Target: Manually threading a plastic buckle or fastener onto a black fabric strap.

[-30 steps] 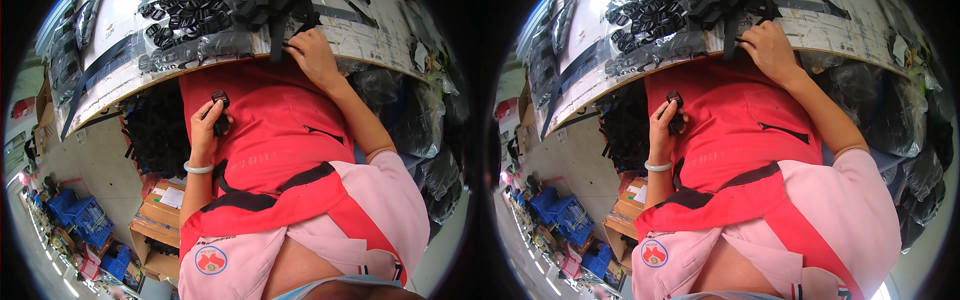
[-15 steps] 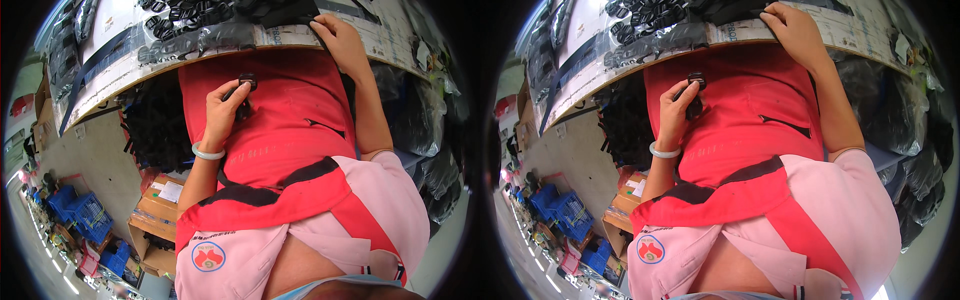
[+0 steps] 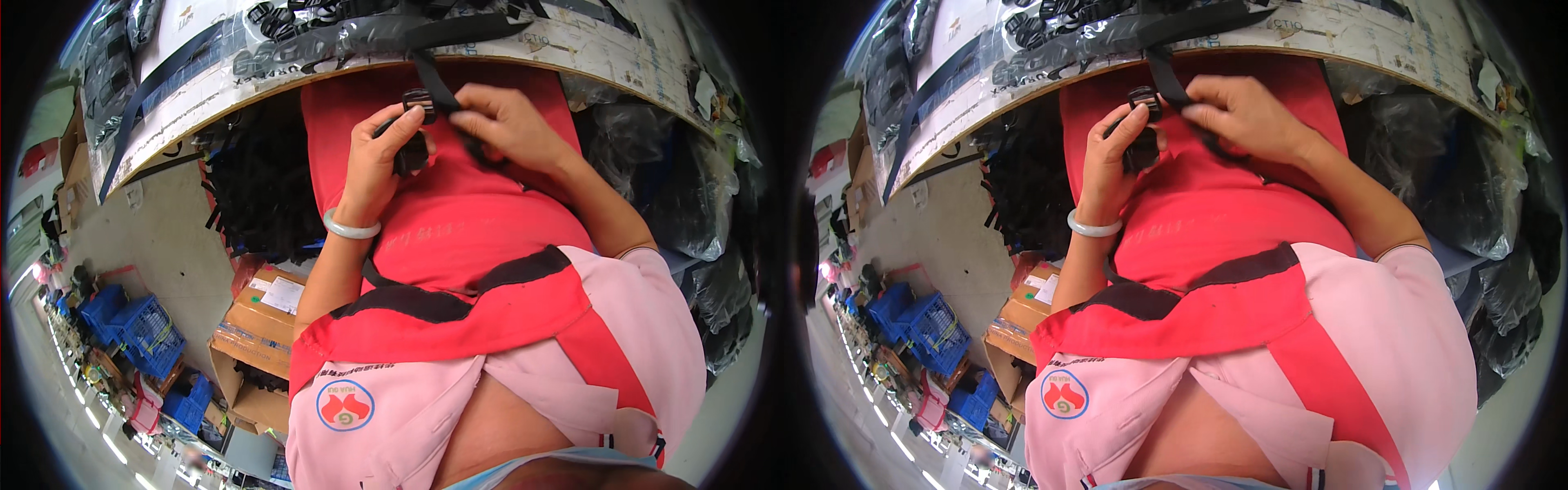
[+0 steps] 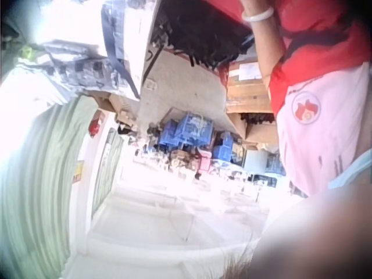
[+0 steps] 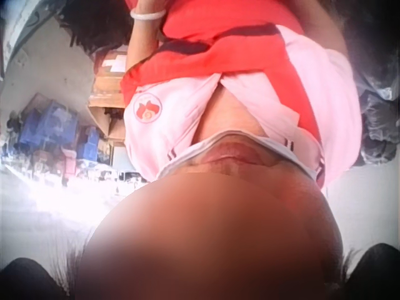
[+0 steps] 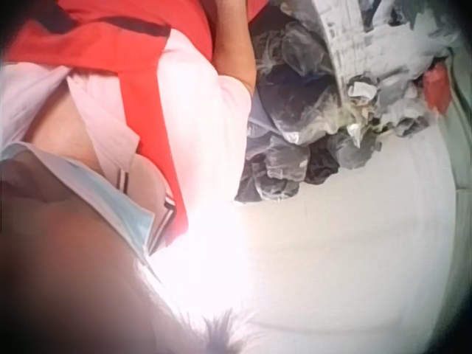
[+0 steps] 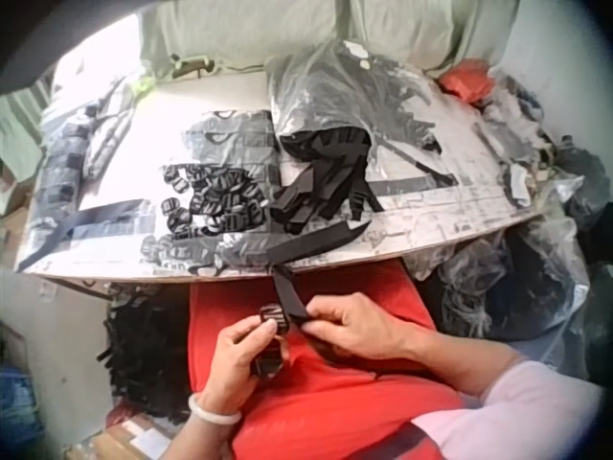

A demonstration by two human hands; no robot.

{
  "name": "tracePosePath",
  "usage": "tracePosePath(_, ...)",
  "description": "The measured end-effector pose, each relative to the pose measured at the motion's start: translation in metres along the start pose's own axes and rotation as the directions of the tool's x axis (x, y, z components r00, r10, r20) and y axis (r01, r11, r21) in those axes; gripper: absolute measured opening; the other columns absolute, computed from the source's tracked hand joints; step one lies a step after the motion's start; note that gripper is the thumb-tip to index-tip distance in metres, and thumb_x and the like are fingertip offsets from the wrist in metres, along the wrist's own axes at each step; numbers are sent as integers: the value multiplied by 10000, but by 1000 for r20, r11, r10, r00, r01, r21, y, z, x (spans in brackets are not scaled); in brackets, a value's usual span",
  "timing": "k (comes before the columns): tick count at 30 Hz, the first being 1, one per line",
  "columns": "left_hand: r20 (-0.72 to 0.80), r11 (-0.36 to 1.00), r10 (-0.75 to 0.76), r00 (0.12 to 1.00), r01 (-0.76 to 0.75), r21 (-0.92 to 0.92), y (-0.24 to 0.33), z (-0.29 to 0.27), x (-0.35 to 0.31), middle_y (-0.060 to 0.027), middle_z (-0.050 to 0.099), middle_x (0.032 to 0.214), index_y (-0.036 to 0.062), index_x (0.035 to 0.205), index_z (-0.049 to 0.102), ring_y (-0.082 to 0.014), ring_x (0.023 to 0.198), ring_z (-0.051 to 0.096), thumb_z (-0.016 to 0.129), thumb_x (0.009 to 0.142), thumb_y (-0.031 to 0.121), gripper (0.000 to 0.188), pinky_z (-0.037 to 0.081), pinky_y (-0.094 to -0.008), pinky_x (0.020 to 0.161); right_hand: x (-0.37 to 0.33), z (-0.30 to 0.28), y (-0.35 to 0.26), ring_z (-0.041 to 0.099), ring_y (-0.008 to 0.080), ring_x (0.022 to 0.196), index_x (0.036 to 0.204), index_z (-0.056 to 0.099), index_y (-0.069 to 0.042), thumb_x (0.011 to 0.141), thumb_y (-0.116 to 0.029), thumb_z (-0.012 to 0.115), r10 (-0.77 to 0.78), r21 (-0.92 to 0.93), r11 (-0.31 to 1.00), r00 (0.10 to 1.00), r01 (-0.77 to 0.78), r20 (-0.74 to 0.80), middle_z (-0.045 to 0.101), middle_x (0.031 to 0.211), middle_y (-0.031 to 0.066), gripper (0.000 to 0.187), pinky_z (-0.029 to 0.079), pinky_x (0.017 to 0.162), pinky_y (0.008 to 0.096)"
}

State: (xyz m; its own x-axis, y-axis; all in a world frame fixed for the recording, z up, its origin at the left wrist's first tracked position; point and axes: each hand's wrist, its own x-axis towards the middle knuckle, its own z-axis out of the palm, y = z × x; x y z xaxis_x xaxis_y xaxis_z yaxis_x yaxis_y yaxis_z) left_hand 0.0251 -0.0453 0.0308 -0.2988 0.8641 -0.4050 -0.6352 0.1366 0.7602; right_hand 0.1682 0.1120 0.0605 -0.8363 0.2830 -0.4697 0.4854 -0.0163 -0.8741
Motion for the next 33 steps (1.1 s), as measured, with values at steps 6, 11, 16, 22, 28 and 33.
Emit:
tracePosePath(6, -58, 995, 19, 998, -13, 95, -9, -6, -5, -48, 644, 681, 9, 1018, 678, -80, 528, 564, 639, 926, 203, 218, 411, -195, 469, 13, -2, 9, 550, 64, 743, 1023, 653, -14, 919, -222, 632, -99, 51, 994, 995, 100, -29, 605, 799, -3, 233, 444, 670, 210)
tracePosePath(11, 10, 993, 31, 999, -31, 111, -23, -9, 9, -50, 647, 692, 12, 1018, 682, -89, 538, 579, 644, 921, 177, 195, 419, -196, 475, 42, 0, 36, 540, 57, 717, 993, 660, -39, 916, -293, 634, -95, 219, 972, 994, 81, 56, 608, 786, -14, 267, 442, 654, 207)
tracePosePath(16, -94, 989, 128, 987, -120, 88, -22, -19, 36, -77, 658, 709, 0, 1039, 672, -97, 520, 567, 655, 909, 185, 226, 424, -205, 468, 60, -16, 47, 552, 46, 726, 985, 631, -80, 938, -277, 618, -47, 318, 944, 992, 83, -119, 598, 837, -44, 203, 459, 707, 192)
tracePosePath(22, -23, 997, 72, 997, -71, 24, -20, -17, 68, -77, 660, 690, -10, 1014, 673, -92, 505, 554, 661, 906, 210, 245, 419, -213, 450, 72, -16, 48, 564, 49, 744, 968, 615, -79, 950, -273, 596, -65, 443, 889, 989, 117, -129, 593, 843, -33, 195, 467, 658, 192)
tracePosePath(28, -1, 994, 86, 996, -86, 63, -24, -11, 75, -76, 654, 666, -17, 989, 675, -92, 487, 544, 676, 894, 200, 236, 415, -216, 446, 69, -12, 42, 590, 100, 816, 940, 592, -48, 886, -168, 663, -143, 80, 978, 904, 191, -403, 609, 916, 29, 150, 501, 689, 249)
tracePosePath(33, 26, 992, 51, 998, -54, 114, -23, -15, 62, -75, 655, 690, -8, 995, 665, -95, 506, 548, 656, 909, 208, 233, 411, -213, 454, 65, -15, 18, 549, 121, 863, 1068, 612, -96, 761, 76, 642, -791, -667, 539, 581, 514, -192, 547, 1034, 34, 354, 455, 711, 251)
